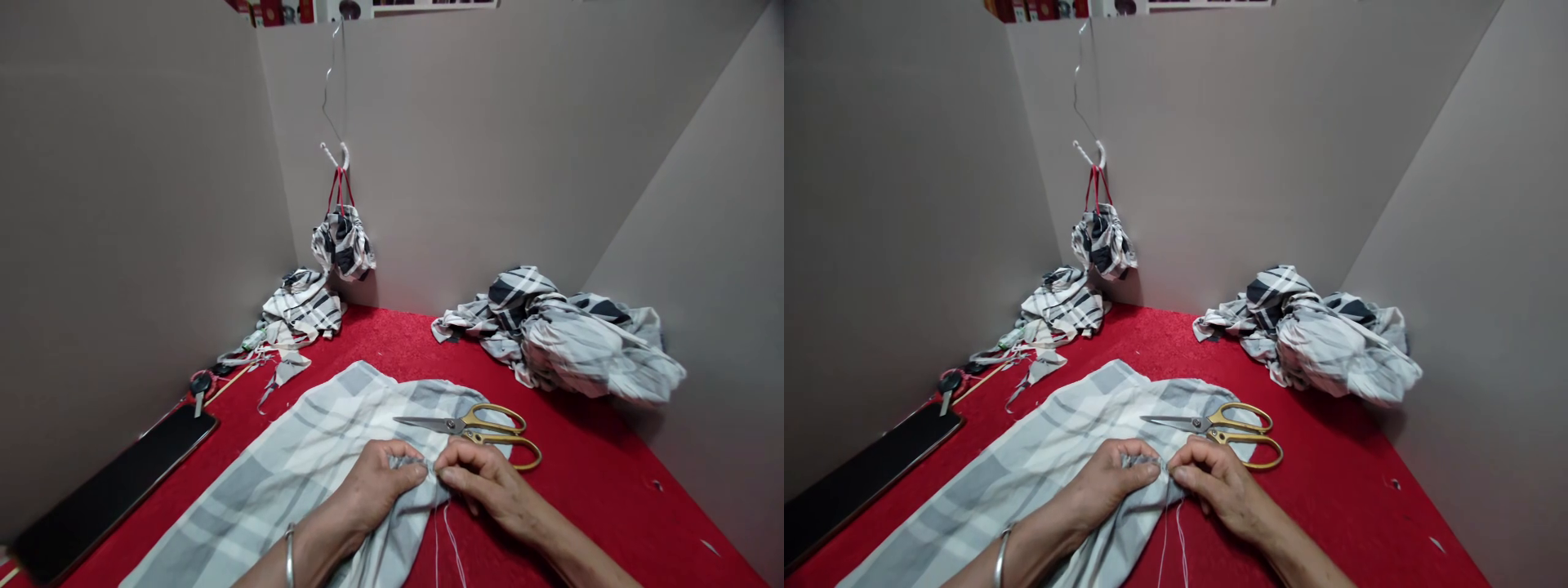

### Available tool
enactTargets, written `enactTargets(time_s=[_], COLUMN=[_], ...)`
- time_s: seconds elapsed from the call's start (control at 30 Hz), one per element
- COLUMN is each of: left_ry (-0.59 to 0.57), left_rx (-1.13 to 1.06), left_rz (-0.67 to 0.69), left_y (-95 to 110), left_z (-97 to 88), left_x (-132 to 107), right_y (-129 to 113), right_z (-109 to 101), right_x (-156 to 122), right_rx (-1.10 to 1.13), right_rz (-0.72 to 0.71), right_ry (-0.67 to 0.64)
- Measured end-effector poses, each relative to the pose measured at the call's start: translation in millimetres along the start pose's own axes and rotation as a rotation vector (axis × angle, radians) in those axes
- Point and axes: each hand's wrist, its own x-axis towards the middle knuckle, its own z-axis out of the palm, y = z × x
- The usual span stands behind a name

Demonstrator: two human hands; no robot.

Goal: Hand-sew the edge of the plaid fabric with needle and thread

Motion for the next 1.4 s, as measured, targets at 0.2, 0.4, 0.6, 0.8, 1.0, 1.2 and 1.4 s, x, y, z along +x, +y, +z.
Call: enactTargets(time_s=[0.2, 0.4, 0.6, 0.8, 1.0, 1.2, 1.4], left_ry=[0.005, 0.011, 0.009, 0.026, 0.042, 0.043, 0.074], left_rx=[-0.027, -0.062, -0.022, 0.007, 0.012, 0.032, 0.242], left_rz=[-0.047, -0.048, -0.022, -0.020, -0.024, -0.019, 0.076], left_y=[5.6, 2.2, 2.5, 2.9, 4.0, 4.8, 5.2], left_z=[-2.0, -7.7, -7.8, -8.9, -7.6, -6.8, -5.3], left_x=[-3.2, -4.3, -3.8, -3.0, -5.0, -4.7, -4.8], right_y=[-1.0, -3.3, -4.7, -5.1, -4.4, -3.2, -4.4], right_z=[-1.2, -5.1, -6.8, -8.1, -8.5, -8.4, -7.4], right_x=[-2.6, -2.1, -2.4, -2.1, -2.1, -2.7, -1.0], right_rx=[-0.021, -0.070, -0.131, -0.173, -0.199, -0.226, -0.260], right_rz=[-0.022, -0.058, -0.097, -0.099, -0.107, -0.114, -0.125], right_ry=[-0.002, -0.017, -0.032, -0.035, -0.039, -0.036, -0.028])
